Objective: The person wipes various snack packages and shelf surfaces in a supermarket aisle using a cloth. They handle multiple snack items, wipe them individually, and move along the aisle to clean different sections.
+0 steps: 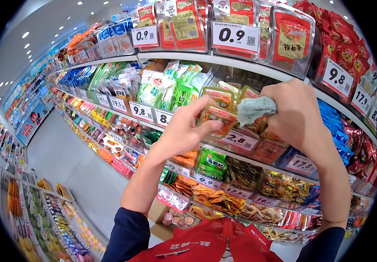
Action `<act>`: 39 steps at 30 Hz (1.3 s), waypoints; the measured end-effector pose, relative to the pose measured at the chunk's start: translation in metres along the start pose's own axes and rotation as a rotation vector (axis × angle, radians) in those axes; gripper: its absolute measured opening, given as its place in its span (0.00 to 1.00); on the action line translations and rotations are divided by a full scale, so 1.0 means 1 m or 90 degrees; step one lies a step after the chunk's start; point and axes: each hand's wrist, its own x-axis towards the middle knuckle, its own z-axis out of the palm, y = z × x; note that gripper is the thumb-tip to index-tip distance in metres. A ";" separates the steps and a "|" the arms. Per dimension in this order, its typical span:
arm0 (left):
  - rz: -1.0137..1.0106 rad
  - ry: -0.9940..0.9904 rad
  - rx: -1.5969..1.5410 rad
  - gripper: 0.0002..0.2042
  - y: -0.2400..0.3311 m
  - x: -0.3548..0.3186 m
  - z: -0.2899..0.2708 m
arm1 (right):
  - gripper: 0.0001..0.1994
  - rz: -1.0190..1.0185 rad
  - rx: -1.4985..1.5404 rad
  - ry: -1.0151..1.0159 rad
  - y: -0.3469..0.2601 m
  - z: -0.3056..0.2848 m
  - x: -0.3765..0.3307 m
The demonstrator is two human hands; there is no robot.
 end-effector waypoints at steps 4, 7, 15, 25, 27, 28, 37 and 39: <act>0.016 -0.122 0.108 0.14 0.011 -0.002 0.006 | 0.03 0.005 -0.014 -0.005 0.000 -0.002 0.001; 0.041 -0.090 0.182 0.17 0.005 -0.002 0.014 | 0.03 0.014 -0.004 -0.011 0.000 -0.002 0.002; 0.051 -0.116 0.223 0.17 0.012 0.000 0.015 | 0.05 -0.010 -0.032 -0.083 0.001 0.002 0.008; -0.042 0.226 -0.028 0.07 -0.007 0.002 -0.030 | 0.07 -0.020 -0.047 -0.179 0.011 0.009 0.021; -0.033 0.193 -0.152 0.06 -0.007 0.007 -0.021 | 0.07 -0.001 -0.028 -0.210 0.010 0.004 0.023; -0.040 0.169 -0.138 0.05 -0.010 0.008 -0.019 | 0.07 0.000 -0.027 -0.207 0.009 0.004 0.022; 0.047 0.132 0.058 0.06 -0.022 0.016 -0.001 | 0.04 -0.011 -0.007 -0.158 0.013 0.008 0.016; 0.001 0.098 0.080 0.07 -0.023 0.015 -0.003 | 0.04 -0.005 0.000 -0.166 0.011 0.007 0.018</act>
